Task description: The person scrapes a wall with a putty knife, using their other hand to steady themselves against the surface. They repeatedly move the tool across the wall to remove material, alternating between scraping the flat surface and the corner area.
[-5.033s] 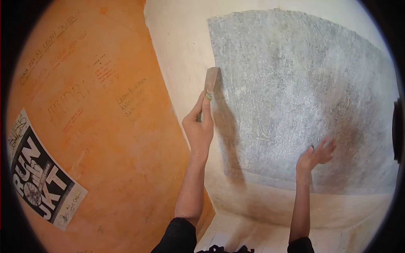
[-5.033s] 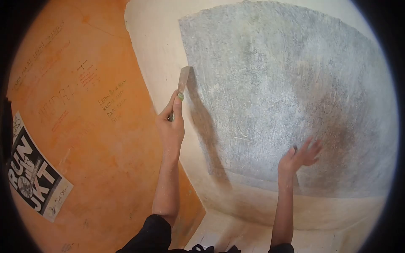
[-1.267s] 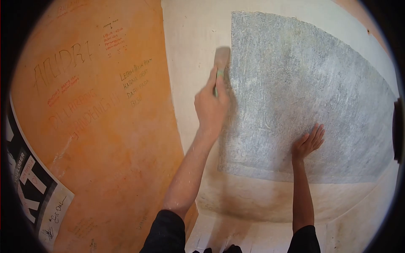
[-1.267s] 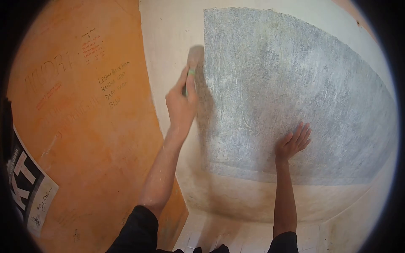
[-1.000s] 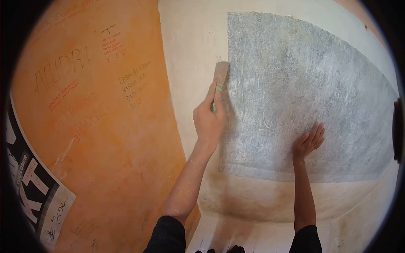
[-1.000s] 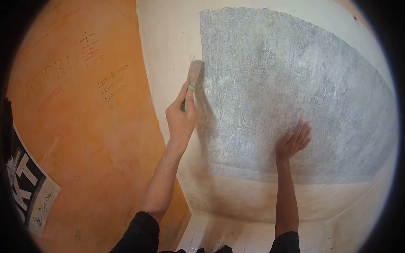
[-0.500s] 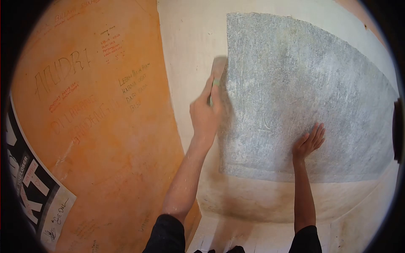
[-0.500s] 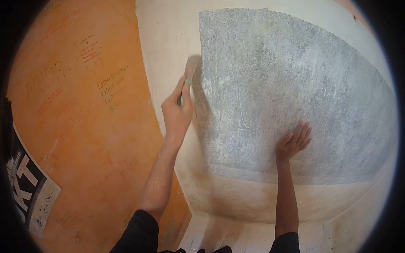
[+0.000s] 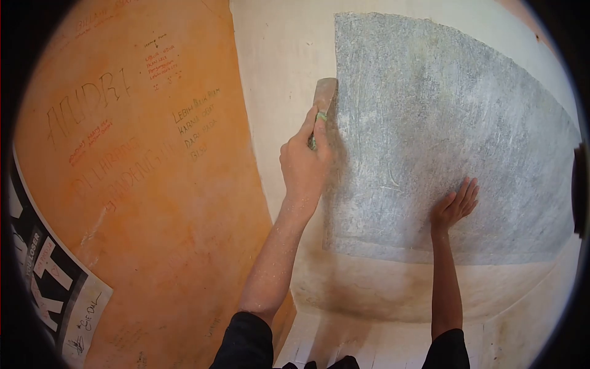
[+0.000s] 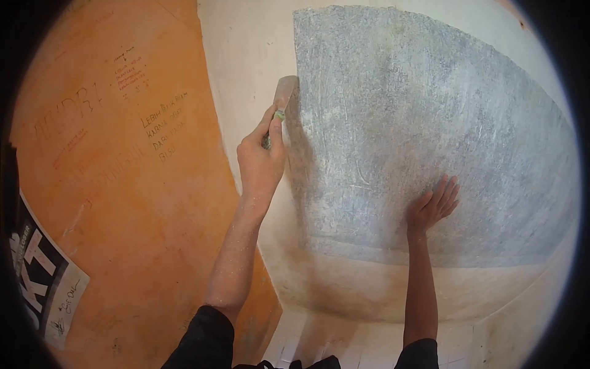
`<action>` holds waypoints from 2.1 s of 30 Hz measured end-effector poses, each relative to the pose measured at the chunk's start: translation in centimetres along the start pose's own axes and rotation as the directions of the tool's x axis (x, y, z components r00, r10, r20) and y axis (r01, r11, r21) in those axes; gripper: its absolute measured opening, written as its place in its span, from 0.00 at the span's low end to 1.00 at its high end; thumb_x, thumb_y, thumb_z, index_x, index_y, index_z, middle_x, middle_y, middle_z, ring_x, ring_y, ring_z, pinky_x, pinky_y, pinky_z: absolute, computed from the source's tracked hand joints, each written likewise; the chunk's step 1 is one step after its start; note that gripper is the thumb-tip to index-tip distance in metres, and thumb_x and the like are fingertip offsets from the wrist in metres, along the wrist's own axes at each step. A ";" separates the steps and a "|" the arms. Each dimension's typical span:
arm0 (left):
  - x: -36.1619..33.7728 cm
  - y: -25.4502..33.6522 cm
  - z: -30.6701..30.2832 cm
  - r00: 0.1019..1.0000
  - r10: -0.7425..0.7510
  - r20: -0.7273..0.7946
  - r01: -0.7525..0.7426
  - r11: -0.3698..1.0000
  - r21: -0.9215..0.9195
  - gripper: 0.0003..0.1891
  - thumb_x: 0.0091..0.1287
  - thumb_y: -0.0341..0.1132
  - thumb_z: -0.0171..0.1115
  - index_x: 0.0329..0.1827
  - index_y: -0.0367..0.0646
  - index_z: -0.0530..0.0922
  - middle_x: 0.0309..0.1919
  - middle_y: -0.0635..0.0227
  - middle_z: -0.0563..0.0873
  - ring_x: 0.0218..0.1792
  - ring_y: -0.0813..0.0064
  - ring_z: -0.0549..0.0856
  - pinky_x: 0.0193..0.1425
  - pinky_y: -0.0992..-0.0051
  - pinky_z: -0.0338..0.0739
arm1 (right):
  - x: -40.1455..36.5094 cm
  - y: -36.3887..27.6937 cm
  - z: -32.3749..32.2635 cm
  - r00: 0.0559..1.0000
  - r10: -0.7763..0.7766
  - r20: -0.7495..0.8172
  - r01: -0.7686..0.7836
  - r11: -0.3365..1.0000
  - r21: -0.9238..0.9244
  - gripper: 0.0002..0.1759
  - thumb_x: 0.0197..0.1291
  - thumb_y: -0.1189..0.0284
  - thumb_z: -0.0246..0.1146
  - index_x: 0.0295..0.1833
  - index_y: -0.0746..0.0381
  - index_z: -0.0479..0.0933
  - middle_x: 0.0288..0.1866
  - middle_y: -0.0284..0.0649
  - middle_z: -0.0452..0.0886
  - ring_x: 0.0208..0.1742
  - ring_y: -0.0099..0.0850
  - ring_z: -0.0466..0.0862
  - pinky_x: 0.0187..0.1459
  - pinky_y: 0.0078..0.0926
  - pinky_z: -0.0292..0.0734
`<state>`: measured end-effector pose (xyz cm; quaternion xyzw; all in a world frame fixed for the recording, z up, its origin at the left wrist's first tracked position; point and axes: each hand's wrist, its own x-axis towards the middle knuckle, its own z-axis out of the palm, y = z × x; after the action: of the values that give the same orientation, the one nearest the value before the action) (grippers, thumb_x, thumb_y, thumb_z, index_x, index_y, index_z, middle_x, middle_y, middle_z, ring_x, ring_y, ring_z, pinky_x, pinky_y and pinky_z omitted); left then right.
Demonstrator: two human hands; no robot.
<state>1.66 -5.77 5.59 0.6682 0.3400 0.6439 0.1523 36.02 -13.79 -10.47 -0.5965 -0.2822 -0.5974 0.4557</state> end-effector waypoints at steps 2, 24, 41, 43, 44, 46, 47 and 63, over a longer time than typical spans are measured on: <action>-0.1 -0.3 0.0 1.000 0.002 0.009 -0.002 1.000 0.003 0.19 0.78 0.41 0.55 0.67 0.48 0.81 0.24 0.54 0.85 0.22 0.80 0.71 0.31 0.71 0.72 | 0.0 -0.2 -0.1 1.000 -0.001 0.003 0.001 1.000 0.003 0.29 0.81 0.60 0.38 0.79 0.60 0.64 0.81 0.44 0.63 0.83 0.46 0.58 0.80 0.55 0.41; 1.8 -2.6 1.2 0.936 0.297 -0.186 -0.321 0.941 -0.110 0.21 0.76 0.44 0.56 0.64 0.42 0.82 0.29 0.43 0.86 0.25 0.69 0.82 0.36 0.66 0.76 | -0.1 0.1 0.0 1.000 0.002 0.015 -0.002 1.000 -0.012 0.29 0.81 0.60 0.38 0.79 0.61 0.64 0.82 0.45 0.63 0.83 0.47 0.57 0.80 0.54 0.41; 4.0 3.8 -1.3 0.992 -0.090 0.084 0.100 0.987 -0.123 0.20 0.77 0.41 0.56 0.63 0.36 0.82 0.50 0.42 0.88 0.55 0.60 0.89 0.60 0.69 0.79 | 0.1 0.2 -0.1 1.000 -0.014 -0.013 0.014 1.000 -0.007 0.28 0.81 0.59 0.38 0.79 0.58 0.64 0.82 0.43 0.63 0.83 0.45 0.58 0.80 0.54 0.43; 3.6 2.0 -0.3 0.999 0.032 -0.015 -0.034 0.995 -0.099 0.20 0.77 0.41 0.55 0.64 0.39 0.82 0.48 0.42 0.88 0.52 0.54 0.89 0.57 0.65 0.80 | -0.2 -0.2 0.2 1.000 0.002 -0.013 -0.002 1.000 -0.004 0.28 0.81 0.59 0.38 0.79 0.58 0.64 0.82 0.42 0.63 0.83 0.45 0.58 0.80 0.54 0.43; 3.4 1.0 0.4 0.982 0.154 -0.108 -0.163 0.984 -0.076 0.21 0.76 0.41 0.54 0.65 0.42 0.82 0.46 0.42 0.88 0.48 0.48 0.89 0.55 0.61 0.81 | -0.1 -0.1 0.1 1.000 -0.001 -0.010 0.001 1.000 -0.004 0.28 0.81 0.59 0.38 0.79 0.58 0.64 0.82 0.42 0.63 0.83 0.45 0.58 0.80 0.54 0.42; 4.4 0.5 1.1 0.968 0.216 -0.125 -0.228 0.969 -0.093 0.20 0.76 0.41 0.54 0.64 0.42 0.82 0.45 0.42 0.88 0.48 0.46 0.89 0.55 0.60 0.81 | -0.3 0.0 0.0 1.000 0.007 -0.013 -0.007 1.000 -0.014 0.28 0.82 0.59 0.38 0.79 0.58 0.64 0.82 0.42 0.63 0.83 0.45 0.58 0.80 0.54 0.42; 5.4 0.5 1.5 0.951 0.269 -0.154 -0.288 0.951 -0.113 0.20 0.76 0.41 0.54 0.64 0.42 0.82 0.45 0.43 0.88 0.49 0.45 0.88 0.56 0.60 0.81 | -0.1 -0.1 0.0 1.000 0.009 -0.015 -0.009 1.000 -0.014 0.28 0.82 0.59 0.37 0.79 0.58 0.64 0.82 0.42 0.63 0.83 0.45 0.58 0.80 0.54 0.42; -10.1 -8.5 3.3 0.997 0.076 -0.013 -0.077 0.994 -0.076 0.21 0.79 0.42 0.52 0.71 0.46 0.77 0.34 0.45 0.87 0.34 0.49 0.87 0.40 0.60 0.78 | -0.3 0.2 0.1 1.000 0.007 0.006 -0.007 1.000 0.003 0.29 0.81 0.59 0.37 0.80 0.57 0.63 0.83 0.42 0.61 0.84 0.44 0.56 0.80 0.54 0.40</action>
<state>3.24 -5.43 -7.91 0.6710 0.2901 0.6653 0.1514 36.20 -13.75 -10.80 -0.5986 -0.2828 -0.5934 0.4578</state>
